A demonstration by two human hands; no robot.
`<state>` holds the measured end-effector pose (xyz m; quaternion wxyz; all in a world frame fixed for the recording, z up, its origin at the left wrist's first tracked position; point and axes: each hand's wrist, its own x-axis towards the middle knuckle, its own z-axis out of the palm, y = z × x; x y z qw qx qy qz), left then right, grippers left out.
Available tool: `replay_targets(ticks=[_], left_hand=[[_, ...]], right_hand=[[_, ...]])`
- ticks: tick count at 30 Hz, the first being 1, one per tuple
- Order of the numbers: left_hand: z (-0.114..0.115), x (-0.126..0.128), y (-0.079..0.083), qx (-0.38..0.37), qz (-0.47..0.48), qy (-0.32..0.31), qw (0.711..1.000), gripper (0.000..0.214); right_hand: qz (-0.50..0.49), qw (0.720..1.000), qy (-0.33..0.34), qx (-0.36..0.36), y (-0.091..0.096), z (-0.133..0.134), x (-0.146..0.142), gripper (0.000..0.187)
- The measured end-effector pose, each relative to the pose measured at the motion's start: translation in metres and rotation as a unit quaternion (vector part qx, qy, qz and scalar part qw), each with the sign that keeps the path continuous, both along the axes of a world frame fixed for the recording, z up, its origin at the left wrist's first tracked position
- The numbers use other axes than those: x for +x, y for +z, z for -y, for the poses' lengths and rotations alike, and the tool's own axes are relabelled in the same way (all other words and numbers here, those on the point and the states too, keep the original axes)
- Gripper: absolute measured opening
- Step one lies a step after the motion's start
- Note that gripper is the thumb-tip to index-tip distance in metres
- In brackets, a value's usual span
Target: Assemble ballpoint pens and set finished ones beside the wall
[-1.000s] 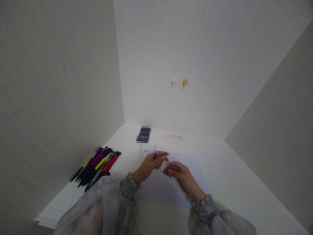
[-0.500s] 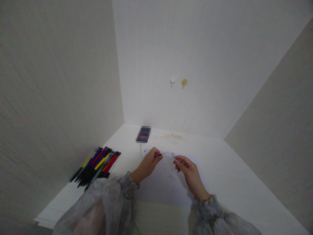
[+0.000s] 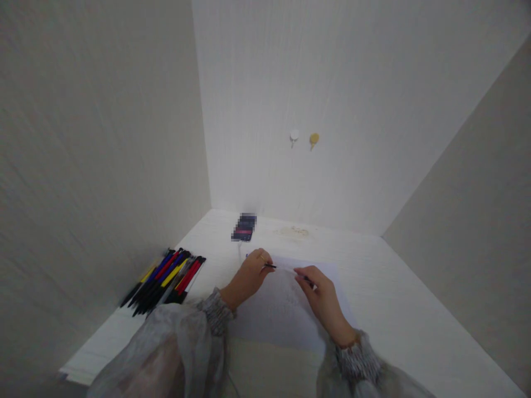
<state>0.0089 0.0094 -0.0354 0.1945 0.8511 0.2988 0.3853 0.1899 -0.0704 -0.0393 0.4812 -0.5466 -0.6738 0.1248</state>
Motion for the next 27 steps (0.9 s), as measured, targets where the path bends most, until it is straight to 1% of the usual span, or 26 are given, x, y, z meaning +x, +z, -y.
replay_targets(ticks=[3, 5, 8, 10, 13, 16, 20, 22, 25, 27], left_hand=[[0.002, 0.002, -0.002, 0.0, -0.021, -0.017, 1.0, 0.007], [0.004, 0.004, -0.005, -0.023, -0.02, -0.029, 0.999, 0.014], [0.006, 0.006, -0.01, -0.069, -0.013, -0.033, 0.997, 0.021], [0.007, 0.007, -0.013, -0.086, -0.013, -0.034, 0.996, 0.022], [0.007, 0.007, -0.015, -0.088, -0.016, -0.042, 0.995, 0.021], [0.008, 0.008, -0.014, -0.063, -0.016, -0.058, 0.996, 0.016], [0.01, 0.008, -0.011, -0.037, -0.029, -0.085, 0.995, 0.013], [0.012, 0.008, -0.01, -0.037, -0.035, -0.085, 0.995, 0.014], [0.013, 0.009, -0.008, -0.043, -0.036, -0.078, 0.995, 0.017], [0.013, 0.008, -0.008, -0.046, -0.03, -0.077, 0.996, 0.018]], right_hand=[[0.07, 0.997, 0.011, 0.026, 0.0, 0.002, -0.003, 0.021], [0.099, 0.994, 0.018, 0.039, -0.001, 0.002, -0.006, 0.022], [0.126, 0.99, 0.025, 0.054, -0.002, 0.003, -0.008, 0.022], [0.13, 0.99, 0.024, 0.05, -0.003, 0.004, -0.009, 0.022], [0.113, 0.993, 0.008, 0.018, -0.003, 0.004, -0.008, 0.021], [0.079, 0.996, -0.014, -0.032, -0.002, 0.004, -0.008, 0.019], [0.037, 0.995, 0.003, -0.089, 0.002, 0.004, -0.008, 0.014], [0.041, 0.993, 0.018, -0.109, 0.005, 0.004, -0.009, 0.016], [0.063, 0.99, 0.026, -0.126, 0.008, 0.005, -0.011, 0.027], [0.074, 0.99, 0.028, -0.119, 0.008, 0.006, -0.011, 0.023]])
